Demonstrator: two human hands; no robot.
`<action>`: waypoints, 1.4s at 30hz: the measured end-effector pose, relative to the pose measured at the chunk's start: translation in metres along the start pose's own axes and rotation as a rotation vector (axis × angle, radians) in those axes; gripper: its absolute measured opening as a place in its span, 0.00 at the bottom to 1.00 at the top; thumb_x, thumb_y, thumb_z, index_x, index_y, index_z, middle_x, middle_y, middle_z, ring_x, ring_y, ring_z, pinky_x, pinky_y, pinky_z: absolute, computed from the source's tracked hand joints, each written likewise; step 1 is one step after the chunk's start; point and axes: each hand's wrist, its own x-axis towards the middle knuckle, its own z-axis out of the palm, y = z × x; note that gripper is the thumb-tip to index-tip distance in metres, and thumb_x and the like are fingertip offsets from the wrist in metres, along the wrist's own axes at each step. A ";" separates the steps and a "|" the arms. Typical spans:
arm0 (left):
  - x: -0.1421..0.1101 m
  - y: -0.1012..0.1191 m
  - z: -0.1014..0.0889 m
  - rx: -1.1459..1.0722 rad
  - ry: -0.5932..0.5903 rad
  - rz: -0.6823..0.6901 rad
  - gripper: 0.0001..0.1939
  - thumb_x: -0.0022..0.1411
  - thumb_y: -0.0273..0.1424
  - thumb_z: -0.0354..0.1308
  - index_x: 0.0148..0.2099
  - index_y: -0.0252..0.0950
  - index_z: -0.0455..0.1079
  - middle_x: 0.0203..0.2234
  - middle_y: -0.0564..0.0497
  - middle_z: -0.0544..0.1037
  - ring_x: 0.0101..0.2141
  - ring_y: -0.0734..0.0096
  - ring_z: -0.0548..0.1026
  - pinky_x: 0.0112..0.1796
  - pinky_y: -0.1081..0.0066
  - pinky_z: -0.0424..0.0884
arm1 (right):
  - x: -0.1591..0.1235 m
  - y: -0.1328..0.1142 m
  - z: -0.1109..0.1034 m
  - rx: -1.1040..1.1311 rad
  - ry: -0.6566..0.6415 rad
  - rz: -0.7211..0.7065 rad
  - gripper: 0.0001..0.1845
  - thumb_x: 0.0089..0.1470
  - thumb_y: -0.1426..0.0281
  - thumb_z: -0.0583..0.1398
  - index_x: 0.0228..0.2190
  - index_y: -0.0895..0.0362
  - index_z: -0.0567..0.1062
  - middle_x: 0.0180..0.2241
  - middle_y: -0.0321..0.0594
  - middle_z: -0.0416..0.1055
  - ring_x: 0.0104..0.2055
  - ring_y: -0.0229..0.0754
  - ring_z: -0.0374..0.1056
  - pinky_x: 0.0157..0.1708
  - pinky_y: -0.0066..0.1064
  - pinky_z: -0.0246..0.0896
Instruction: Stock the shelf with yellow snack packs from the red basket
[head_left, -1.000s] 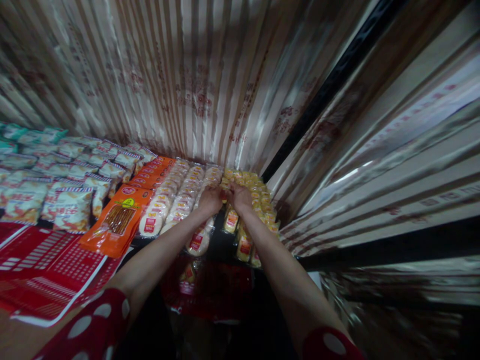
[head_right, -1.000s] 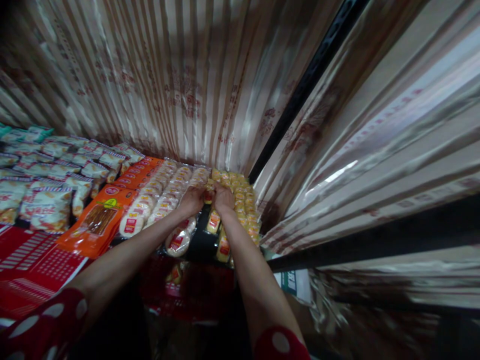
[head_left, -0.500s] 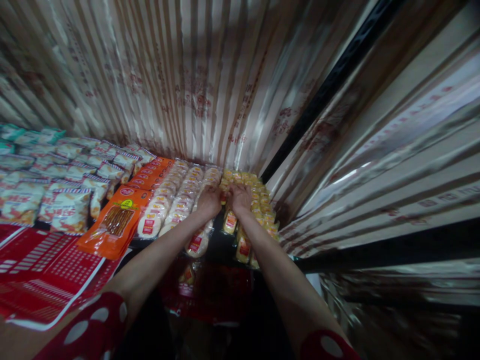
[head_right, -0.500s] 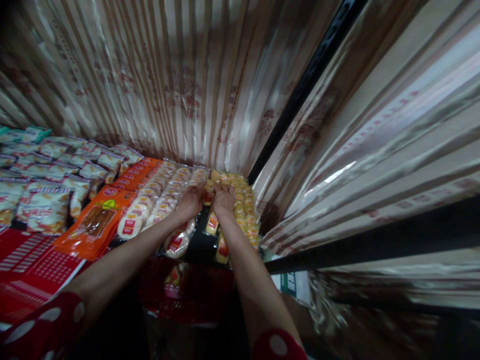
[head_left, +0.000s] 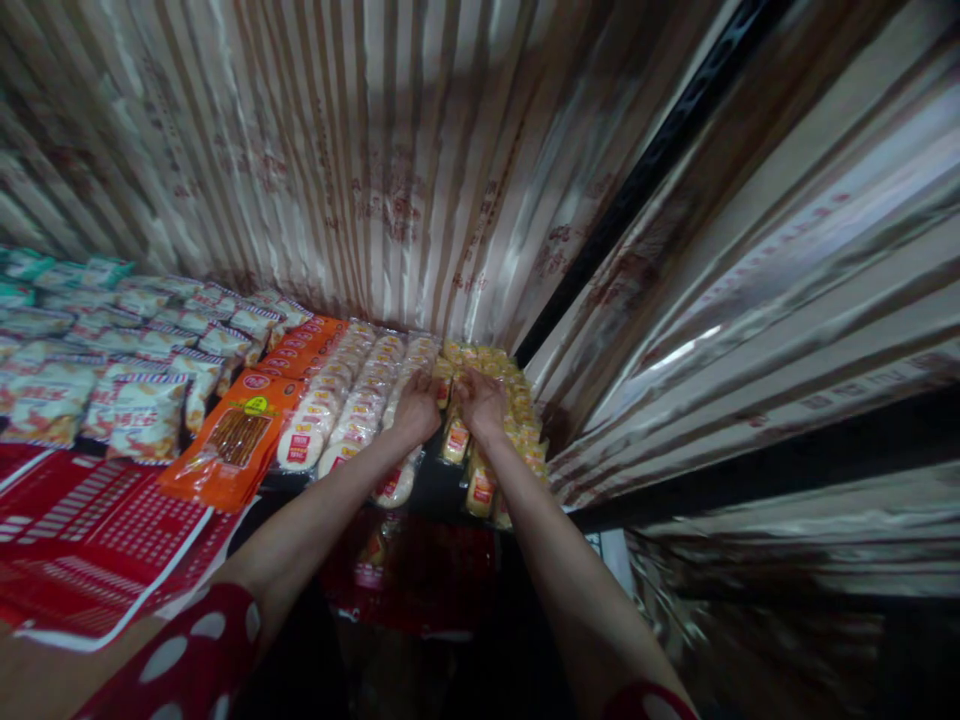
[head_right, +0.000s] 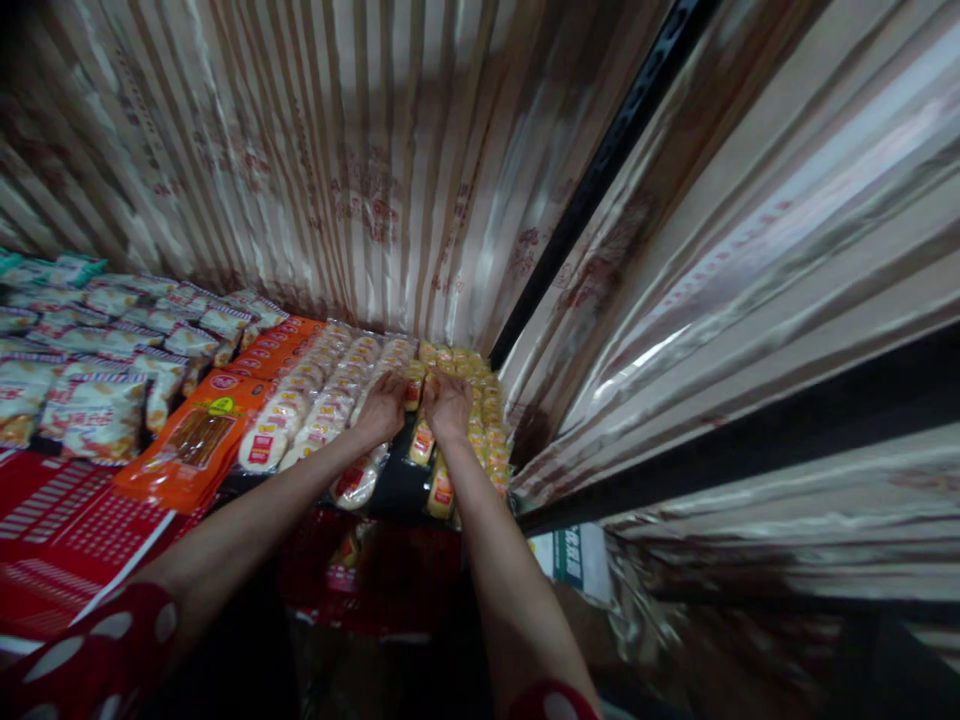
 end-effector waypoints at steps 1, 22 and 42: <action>-0.002 0.001 -0.001 -0.008 0.007 0.005 0.24 0.54 0.20 0.45 0.55 0.27 0.63 0.53 0.38 0.69 0.58 0.60 0.61 0.60 0.55 0.51 | -0.003 0.001 -0.003 -0.004 0.007 -0.001 0.18 0.57 0.69 0.52 0.48 0.58 0.72 0.47 0.44 0.73 0.50 0.44 0.65 0.55 0.36 0.49; -0.065 0.042 0.021 0.000 0.026 -0.008 0.23 0.60 0.26 0.47 0.58 0.27 0.61 0.50 0.39 0.72 0.60 0.49 0.56 0.59 0.47 0.52 | -0.065 -0.009 -0.038 -0.271 -0.117 -0.078 0.17 0.58 0.67 0.53 0.44 0.57 0.76 0.44 0.46 0.73 0.50 0.51 0.60 0.49 0.37 0.50; -0.126 0.027 0.035 0.135 0.273 0.020 0.29 0.61 0.31 0.45 0.64 0.26 0.51 0.60 0.37 0.61 0.63 0.53 0.49 0.59 0.50 0.52 | -0.105 -0.041 0.013 0.315 -0.020 -0.238 0.26 0.62 0.64 0.43 0.52 0.63 0.69 0.56 0.50 0.65 0.59 0.45 0.57 0.60 0.42 0.51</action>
